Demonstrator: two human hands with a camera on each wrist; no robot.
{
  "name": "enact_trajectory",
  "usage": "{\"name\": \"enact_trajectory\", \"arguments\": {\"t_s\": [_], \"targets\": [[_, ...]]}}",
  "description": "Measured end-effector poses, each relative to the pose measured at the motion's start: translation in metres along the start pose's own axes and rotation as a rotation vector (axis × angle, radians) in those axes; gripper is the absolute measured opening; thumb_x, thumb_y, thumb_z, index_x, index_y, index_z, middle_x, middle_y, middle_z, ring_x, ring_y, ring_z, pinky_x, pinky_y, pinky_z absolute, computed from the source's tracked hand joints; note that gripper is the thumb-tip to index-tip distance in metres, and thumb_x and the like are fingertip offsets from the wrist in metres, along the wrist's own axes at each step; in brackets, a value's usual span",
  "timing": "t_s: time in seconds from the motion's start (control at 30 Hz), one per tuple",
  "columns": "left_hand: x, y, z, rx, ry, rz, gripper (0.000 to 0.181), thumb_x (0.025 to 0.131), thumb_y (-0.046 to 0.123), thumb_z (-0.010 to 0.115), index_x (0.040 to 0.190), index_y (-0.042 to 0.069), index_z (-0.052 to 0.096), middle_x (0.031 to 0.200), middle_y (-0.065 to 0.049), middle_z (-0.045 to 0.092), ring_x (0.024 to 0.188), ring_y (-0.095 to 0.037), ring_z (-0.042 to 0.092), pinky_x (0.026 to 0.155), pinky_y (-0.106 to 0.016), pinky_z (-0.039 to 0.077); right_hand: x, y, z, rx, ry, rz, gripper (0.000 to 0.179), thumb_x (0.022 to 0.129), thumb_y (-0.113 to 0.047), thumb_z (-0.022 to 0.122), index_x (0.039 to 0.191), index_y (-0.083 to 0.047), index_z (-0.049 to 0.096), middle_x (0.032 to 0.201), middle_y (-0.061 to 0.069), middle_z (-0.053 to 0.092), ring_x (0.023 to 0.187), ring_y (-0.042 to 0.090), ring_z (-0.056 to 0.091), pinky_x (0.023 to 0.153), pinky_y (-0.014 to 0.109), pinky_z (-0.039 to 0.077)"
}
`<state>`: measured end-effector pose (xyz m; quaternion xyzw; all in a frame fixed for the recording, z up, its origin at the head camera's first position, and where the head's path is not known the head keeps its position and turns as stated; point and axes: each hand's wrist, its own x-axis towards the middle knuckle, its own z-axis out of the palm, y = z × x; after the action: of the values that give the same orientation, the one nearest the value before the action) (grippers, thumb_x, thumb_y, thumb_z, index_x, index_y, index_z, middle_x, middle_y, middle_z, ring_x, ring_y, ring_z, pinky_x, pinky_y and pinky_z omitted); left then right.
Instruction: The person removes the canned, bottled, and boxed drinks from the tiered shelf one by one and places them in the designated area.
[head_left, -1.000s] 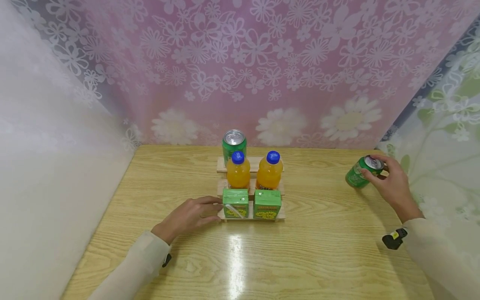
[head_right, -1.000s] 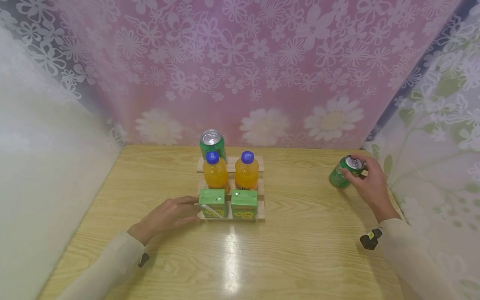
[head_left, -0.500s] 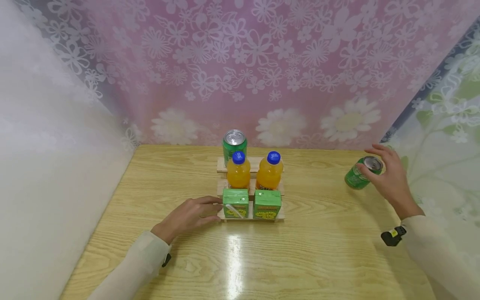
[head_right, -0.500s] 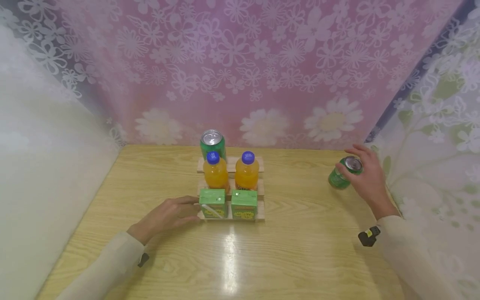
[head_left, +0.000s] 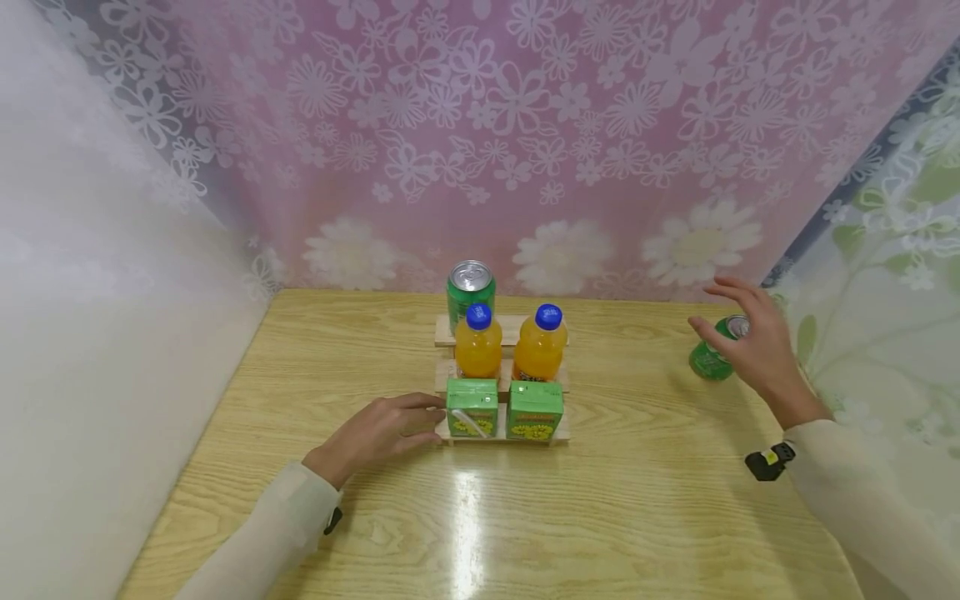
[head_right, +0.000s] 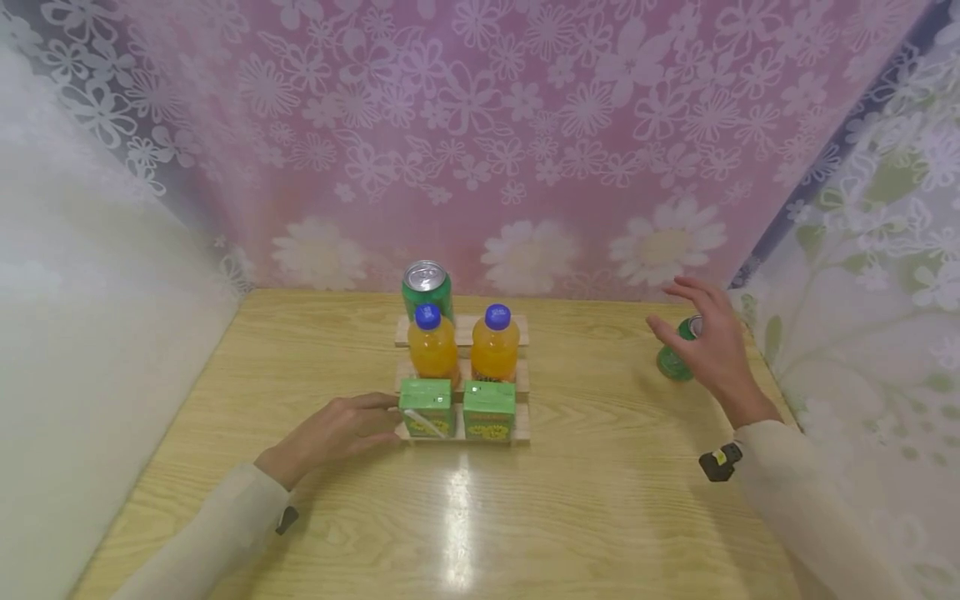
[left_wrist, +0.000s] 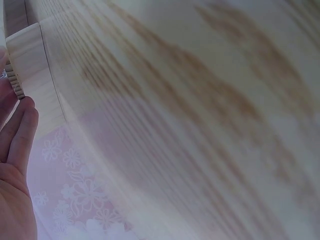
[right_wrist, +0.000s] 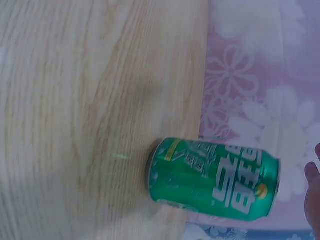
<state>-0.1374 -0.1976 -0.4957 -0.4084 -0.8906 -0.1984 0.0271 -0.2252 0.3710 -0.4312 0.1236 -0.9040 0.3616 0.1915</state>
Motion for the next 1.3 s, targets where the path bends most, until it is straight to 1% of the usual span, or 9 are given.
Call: {"name": "enact_trajectory", "arguments": {"t_s": [0.17, 0.3, 0.57, 0.77, 0.83, 0.93, 1.03, 1.13, 1.3], "targets": [[0.0, -0.001, 0.001, 0.0, -0.002, 0.001, 0.037, 0.104, 0.031, 0.076, 0.134, 0.01, 0.078, 0.146, -0.008, 0.07, 0.128, -0.025, 0.074, 0.104, -0.037, 0.065, 0.007, -0.01, 0.008, 0.025, -0.026, -0.006, 0.056, 0.098, -0.018, 0.083, 0.149, -0.006, 0.064, 0.168, 0.017, 0.046, 0.158, 0.046, 0.035, 0.126, 0.081, 0.023], [0.0, 0.0, 0.001, -0.004, 0.001, 0.002, 0.036, 0.105, 0.031, 0.076, 0.133, 0.01, 0.079, 0.146, -0.008, 0.071, 0.127, -0.024, 0.074, 0.103, -0.037, 0.065, 0.012, -0.02, 0.015, 0.038, -0.025, -0.044, 0.055, 0.098, -0.018, 0.083, 0.147, -0.005, 0.065, 0.166, 0.017, 0.048, 0.157, 0.046, 0.035, 0.124, 0.081, 0.026], [0.0, 0.0, 0.001, 0.001, 0.009, 0.011, 0.035, 0.104, 0.03, 0.076, 0.132, 0.009, 0.079, 0.145, -0.008, 0.071, 0.126, -0.024, 0.074, 0.103, -0.036, 0.065, 0.024, -0.04, 0.032, 0.076, -0.007, -0.109, 0.054, 0.095, -0.015, 0.085, 0.145, -0.005, 0.067, 0.163, 0.017, 0.053, 0.153, 0.047, 0.041, 0.124, 0.079, 0.029], [0.0, 0.001, 0.0, -0.003, 0.006, 0.004, 0.035, 0.105, 0.031, 0.076, 0.133, 0.01, 0.079, 0.146, -0.008, 0.071, 0.127, -0.024, 0.074, 0.104, -0.037, 0.065, 0.032, -0.052, 0.042, 0.094, -0.021, -0.134, 0.055, 0.095, -0.015, 0.084, 0.147, -0.007, 0.067, 0.162, 0.017, 0.053, 0.151, 0.045, 0.045, 0.124, 0.077, 0.033], [0.0, 0.001, 0.0, -0.001, 0.008, 0.007, 0.036, 0.104, 0.031, 0.076, 0.133, 0.009, 0.079, 0.146, -0.008, 0.071, 0.127, -0.024, 0.074, 0.104, -0.037, 0.065, 0.034, -0.055, 0.045, 0.091, -0.023, -0.139, 0.055, 0.095, -0.013, 0.085, 0.146, -0.008, 0.067, 0.162, 0.015, 0.053, 0.151, 0.042, 0.046, 0.127, 0.067, 0.037], [0.0, 0.0, 0.0, 0.0, 0.014, 0.011, 0.036, 0.104, 0.03, 0.077, 0.133, 0.009, 0.079, 0.146, -0.008, 0.071, 0.127, -0.024, 0.074, 0.104, -0.037, 0.065, 0.037, -0.058, 0.049, 0.1, -0.027, -0.151, 0.055, 0.095, -0.01, 0.085, 0.147, -0.01, 0.068, 0.162, 0.012, 0.053, 0.15, 0.038, 0.047, 0.129, 0.038, 0.041], [0.001, 0.0, 0.0, 0.0, 0.021, 0.017, 0.036, 0.103, 0.029, 0.078, 0.132, 0.009, 0.079, 0.146, -0.008, 0.071, 0.127, -0.025, 0.074, 0.104, -0.036, 0.065, 0.04, -0.062, 0.054, 0.11, -0.034, -0.16, 0.055, 0.096, -0.011, 0.085, 0.148, -0.012, 0.067, 0.162, 0.01, 0.053, 0.149, 0.034, 0.048, 0.122, 0.011, 0.035], [0.0, -0.001, 0.001, 0.004, 0.029, 0.023, 0.035, 0.103, 0.029, 0.078, 0.132, 0.009, 0.079, 0.145, -0.008, 0.071, 0.126, -0.024, 0.075, 0.103, -0.036, 0.065, 0.043, -0.068, 0.059, 0.121, -0.042, -0.178, 0.056, 0.096, -0.011, 0.084, 0.149, -0.01, 0.066, 0.162, 0.012, 0.053, 0.148, 0.036, 0.049, 0.12, 0.006, 0.033], [0.0, -0.003, 0.002, 0.008, 0.029, 0.022, 0.035, 0.103, 0.029, 0.078, 0.132, 0.01, 0.079, 0.145, -0.008, 0.071, 0.125, -0.024, 0.075, 0.102, -0.036, 0.065, 0.05, -0.079, 0.066, 0.145, -0.057, -0.185, 0.058, 0.095, -0.01, 0.085, 0.149, -0.008, 0.064, 0.162, 0.013, 0.053, 0.147, 0.035, 0.05, 0.123, 0.011, 0.037]]}}
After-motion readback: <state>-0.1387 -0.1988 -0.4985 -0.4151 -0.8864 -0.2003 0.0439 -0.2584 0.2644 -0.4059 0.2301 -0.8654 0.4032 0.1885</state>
